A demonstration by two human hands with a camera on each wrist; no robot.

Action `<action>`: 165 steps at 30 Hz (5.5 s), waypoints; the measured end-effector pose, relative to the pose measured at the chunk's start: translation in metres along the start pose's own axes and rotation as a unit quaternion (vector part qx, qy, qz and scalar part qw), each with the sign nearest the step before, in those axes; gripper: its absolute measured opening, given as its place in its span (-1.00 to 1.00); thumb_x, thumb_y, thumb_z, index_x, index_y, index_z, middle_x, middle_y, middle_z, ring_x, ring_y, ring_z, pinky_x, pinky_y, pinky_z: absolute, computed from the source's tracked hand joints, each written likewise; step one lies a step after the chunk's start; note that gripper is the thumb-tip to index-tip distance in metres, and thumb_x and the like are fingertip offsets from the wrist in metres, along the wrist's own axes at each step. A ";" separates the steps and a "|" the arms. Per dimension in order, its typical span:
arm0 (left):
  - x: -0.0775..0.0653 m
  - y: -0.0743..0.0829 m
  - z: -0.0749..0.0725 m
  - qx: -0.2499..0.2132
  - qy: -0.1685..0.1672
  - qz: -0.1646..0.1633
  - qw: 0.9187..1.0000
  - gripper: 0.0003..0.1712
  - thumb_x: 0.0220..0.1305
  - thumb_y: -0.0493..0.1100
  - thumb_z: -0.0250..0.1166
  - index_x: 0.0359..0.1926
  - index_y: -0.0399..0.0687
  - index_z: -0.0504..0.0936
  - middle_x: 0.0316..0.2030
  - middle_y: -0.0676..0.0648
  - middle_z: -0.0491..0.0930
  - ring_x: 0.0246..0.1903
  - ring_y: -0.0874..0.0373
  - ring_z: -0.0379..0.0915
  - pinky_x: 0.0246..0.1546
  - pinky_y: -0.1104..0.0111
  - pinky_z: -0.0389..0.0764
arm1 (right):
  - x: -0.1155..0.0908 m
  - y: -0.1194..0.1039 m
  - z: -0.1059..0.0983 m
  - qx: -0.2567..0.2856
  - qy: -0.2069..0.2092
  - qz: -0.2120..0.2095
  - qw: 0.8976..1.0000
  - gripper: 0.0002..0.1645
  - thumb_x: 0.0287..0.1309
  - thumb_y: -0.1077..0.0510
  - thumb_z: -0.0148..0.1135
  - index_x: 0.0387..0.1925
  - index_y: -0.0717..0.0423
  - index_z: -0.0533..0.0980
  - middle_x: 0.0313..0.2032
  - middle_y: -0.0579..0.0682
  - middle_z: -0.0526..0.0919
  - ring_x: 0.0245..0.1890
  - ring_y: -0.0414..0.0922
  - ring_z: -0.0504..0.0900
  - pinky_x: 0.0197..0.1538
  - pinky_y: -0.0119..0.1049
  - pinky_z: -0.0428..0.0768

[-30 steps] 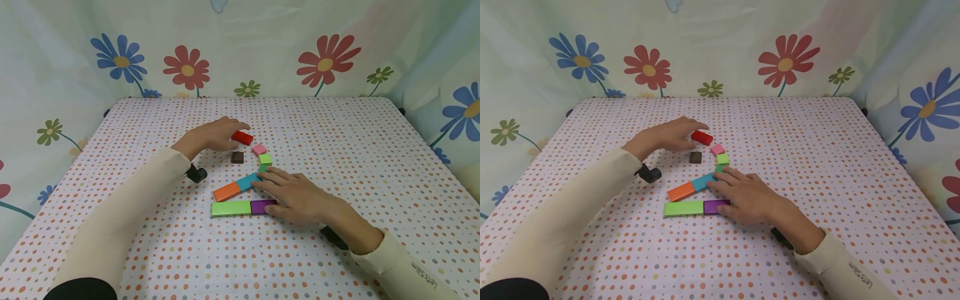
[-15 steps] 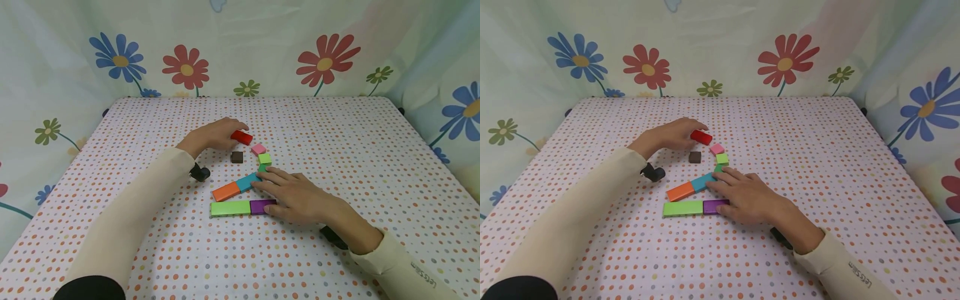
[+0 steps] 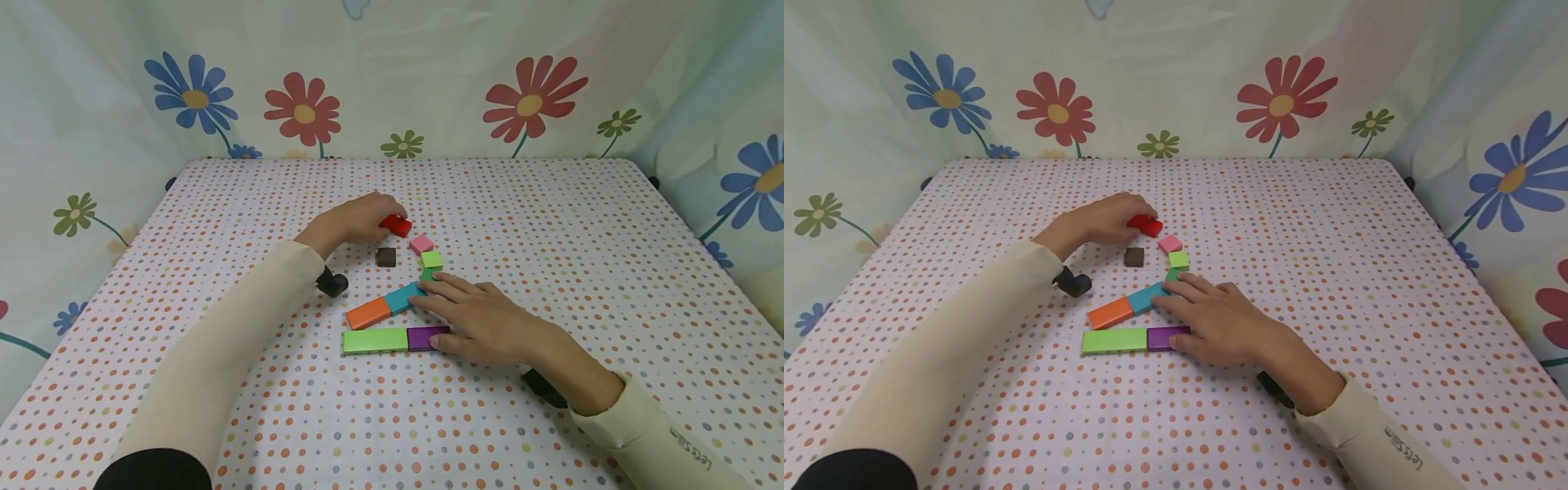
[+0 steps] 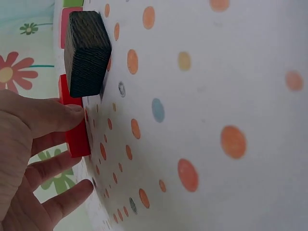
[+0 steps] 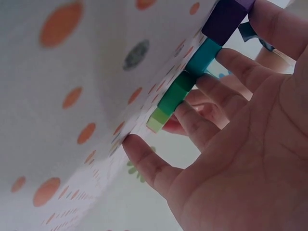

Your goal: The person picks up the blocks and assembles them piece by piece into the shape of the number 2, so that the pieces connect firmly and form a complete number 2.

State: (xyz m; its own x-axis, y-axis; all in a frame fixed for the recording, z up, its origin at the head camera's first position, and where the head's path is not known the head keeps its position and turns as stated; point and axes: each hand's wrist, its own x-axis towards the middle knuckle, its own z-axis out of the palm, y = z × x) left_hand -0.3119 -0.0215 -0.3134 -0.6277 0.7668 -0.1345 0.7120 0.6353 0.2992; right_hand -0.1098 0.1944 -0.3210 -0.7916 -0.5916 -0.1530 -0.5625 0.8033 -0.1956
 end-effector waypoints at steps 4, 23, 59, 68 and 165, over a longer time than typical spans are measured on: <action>0.002 -0.001 0.002 0.004 0.005 -0.002 1.000 -0.50 0.41 -0.23 0.19 0.35 -0.04 0.49 0.28 -0.06 0.46 0.25 0.03 0.30 0.34 0.17 0.36 | 0.000 0.000 0.000 0.000 -0.001 0.001 1.000 -0.19 0.38 -0.20 0.19 0.56 -0.23 0.18 0.58 -0.07 0.10 0.59 0.05 -0.06 0.32 0.36 0.27; 0.005 -0.002 0.009 0.028 0.027 -0.015 0.999 -0.61 0.44 -0.17 0.25 0.24 -0.09 0.56 0.13 -0.08 0.48 0.11 0.06 0.32 0.21 0.22 0.44 | -0.002 0.001 -0.001 -0.002 0.003 -0.004 1.000 -0.21 0.41 -0.17 0.17 0.56 -0.22 0.17 0.58 -0.05 0.10 0.59 0.06 -0.05 0.30 0.37 0.28; -0.008 -0.009 0.006 -0.048 0.059 -0.035 0.997 -0.54 0.39 -0.10 0.33 0.24 -0.17 0.56 0.06 -0.11 0.51 0.06 0.05 0.36 0.17 0.25 0.46 | -0.001 0.001 -0.002 0.015 -0.010 0.002 1.000 -0.19 0.41 -0.17 0.16 0.58 -0.21 0.14 0.59 -0.04 0.04 0.60 0.08 -0.09 0.33 0.38 0.24; -0.011 -0.007 0.007 -0.066 0.057 -0.026 0.996 -0.52 0.37 -0.09 0.36 0.22 -0.20 0.58 0.08 -0.12 0.54 0.04 0.05 0.41 0.17 0.24 0.47 | -0.001 0.001 -0.003 0.017 -0.016 0.004 1.000 -0.19 0.42 -0.17 0.16 0.58 -0.21 0.12 0.59 -0.03 0.04 0.60 0.10 -0.10 0.33 0.39 0.23; -0.027 0.003 0.004 -0.069 0.064 -0.020 0.995 -0.50 0.35 0.03 0.36 0.20 -0.12 0.59 0.03 -0.09 0.55 0.01 0.04 0.45 0.08 0.20 0.51 | 0.003 0.000 -0.005 -0.002 -0.032 0.016 0.999 -0.18 0.37 -0.17 0.21 0.56 -0.20 0.17 0.59 -0.03 0.06 0.60 0.10 -0.12 0.30 0.42 0.26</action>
State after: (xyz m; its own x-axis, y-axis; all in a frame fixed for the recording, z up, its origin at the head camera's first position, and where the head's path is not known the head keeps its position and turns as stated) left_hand -0.2921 -0.0401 -0.3123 -0.6955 0.7180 -0.0290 0.6421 0.6390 0.4235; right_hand -0.1137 0.1930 -0.3165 -0.7917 -0.5694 -0.2213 -0.5386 0.8216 -0.1868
